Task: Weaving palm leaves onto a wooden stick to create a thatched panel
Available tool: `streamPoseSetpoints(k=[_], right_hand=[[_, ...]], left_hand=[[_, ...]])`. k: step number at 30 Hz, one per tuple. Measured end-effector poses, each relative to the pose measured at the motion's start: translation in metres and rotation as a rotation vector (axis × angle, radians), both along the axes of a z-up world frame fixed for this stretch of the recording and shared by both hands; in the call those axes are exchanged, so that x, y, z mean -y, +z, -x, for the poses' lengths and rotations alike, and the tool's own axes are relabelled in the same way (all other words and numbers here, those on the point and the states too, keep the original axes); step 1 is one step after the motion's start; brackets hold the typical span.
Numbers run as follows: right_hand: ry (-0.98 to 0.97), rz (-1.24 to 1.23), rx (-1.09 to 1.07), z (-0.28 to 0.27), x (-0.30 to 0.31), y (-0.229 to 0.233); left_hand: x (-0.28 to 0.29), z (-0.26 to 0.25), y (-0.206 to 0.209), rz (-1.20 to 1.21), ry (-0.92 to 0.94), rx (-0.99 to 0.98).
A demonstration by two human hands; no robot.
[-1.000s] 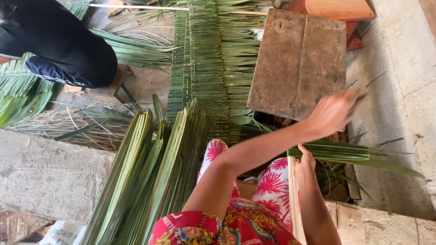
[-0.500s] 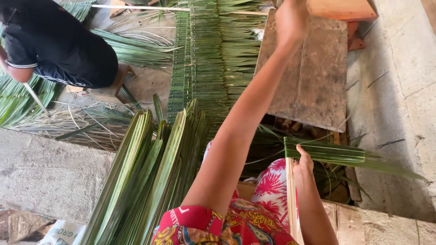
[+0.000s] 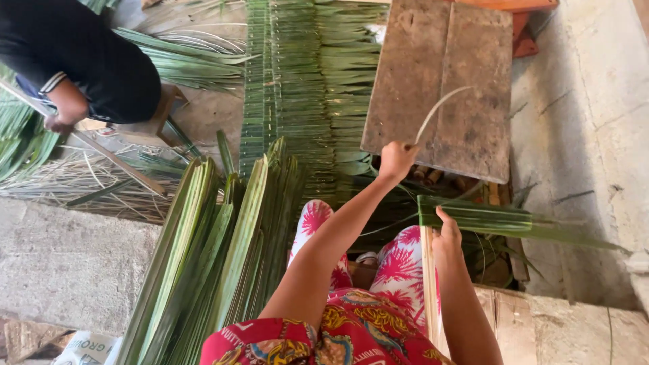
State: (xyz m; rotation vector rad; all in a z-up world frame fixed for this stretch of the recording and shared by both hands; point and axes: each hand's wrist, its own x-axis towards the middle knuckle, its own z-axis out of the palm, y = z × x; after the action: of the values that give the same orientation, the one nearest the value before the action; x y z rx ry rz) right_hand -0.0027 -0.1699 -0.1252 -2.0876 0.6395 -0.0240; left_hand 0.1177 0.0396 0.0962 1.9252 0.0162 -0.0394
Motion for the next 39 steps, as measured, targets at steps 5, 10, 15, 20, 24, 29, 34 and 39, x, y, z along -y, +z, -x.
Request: streamPoseSetpoints(k=[5, 10, 15, 20, 24, 29, 34, 39], right_hand=[[-0.618, -0.738, -0.063, 0.003, -0.027, 0.081], [-0.614, -0.903, 0.094, 0.006, -0.03, 0.082], [-0.685, -1.025, 0.147, -0.002, -0.021, 0.059], [-0.653, -1.062, 0.132, -0.008, -0.008, 0.041], [-0.647, -1.131, 0.117, -0.01, -0.009, 0.033], [-0.623, -1.143, 0.068, -0.015, 0.012, 0.004], [-0.647, -1.177, 0.067, -0.008, 0.006, 0.02], [-0.688, -1.207, 0.083, 0.006, -0.015, 0.069]], left_hand=[[-0.017, 0.041, -0.056, 0.338, 0.038, -0.278], [-0.023, 0.082, -0.082, 0.144, -0.081, -0.153], [-0.015, 0.124, -0.113, 0.832, -0.094, -0.566], [-0.008, 0.132, -0.112, 1.055, -0.182, -0.591], [0.014, 0.115, -0.156, 0.932, -0.109, -0.531], [0.029, 0.11, -0.166, 0.44, -0.102, -0.344], [0.012, 0.123, -0.125, 0.125, -0.171, 0.05], [0.001, 0.137, -0.108, 0.348, -0.125, -0.15]])
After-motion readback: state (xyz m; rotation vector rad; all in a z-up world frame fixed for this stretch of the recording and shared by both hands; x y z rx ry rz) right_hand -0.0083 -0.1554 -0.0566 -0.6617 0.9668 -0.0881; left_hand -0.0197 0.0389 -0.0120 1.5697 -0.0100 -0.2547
